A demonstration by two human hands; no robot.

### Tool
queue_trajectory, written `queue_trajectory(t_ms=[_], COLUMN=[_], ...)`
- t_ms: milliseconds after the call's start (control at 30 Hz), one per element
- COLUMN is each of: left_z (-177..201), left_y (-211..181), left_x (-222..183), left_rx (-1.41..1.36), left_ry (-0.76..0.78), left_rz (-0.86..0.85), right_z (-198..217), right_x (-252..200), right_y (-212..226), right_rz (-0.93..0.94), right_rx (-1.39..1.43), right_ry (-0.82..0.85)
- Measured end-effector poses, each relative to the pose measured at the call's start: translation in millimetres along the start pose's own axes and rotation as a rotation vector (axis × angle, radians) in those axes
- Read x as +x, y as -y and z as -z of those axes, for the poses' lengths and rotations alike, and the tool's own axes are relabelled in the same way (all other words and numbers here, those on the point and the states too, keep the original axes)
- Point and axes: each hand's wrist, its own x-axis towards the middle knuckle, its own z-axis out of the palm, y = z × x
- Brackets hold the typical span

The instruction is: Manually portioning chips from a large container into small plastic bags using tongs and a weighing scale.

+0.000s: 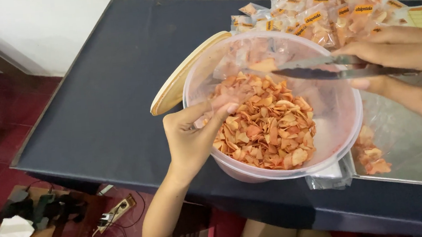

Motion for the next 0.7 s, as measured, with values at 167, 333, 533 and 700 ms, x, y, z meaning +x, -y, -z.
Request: queue_trajectory(t_ms=[167,333,533,700], left_z=[0.8,0.8,-0.5,0.7], left_y=[-0.7,-1.5,-0.3,-5.4], left_x=[-0.1,0.0,-1.6,-0.5], left_rx=[-0.044,-0.091,-0.014,0.001], left_ry=[0.047,0.050,0.014,0.030], left_rz=[-0.051,-0.005,-0.002,-0.009], right_z=[-0.5,-3.5,-0.8,1.3], right_x=[-3.9,-2.5,-1.4,-0.2], right_y=[-2.3,4.0,3.8,5.7], right_rz=[0.000,0.032,0.064,0.015], right_rx=[-0.027,0.120,0.103,0.084], right_ry=[0.088,-0.002,0.013,0.026])
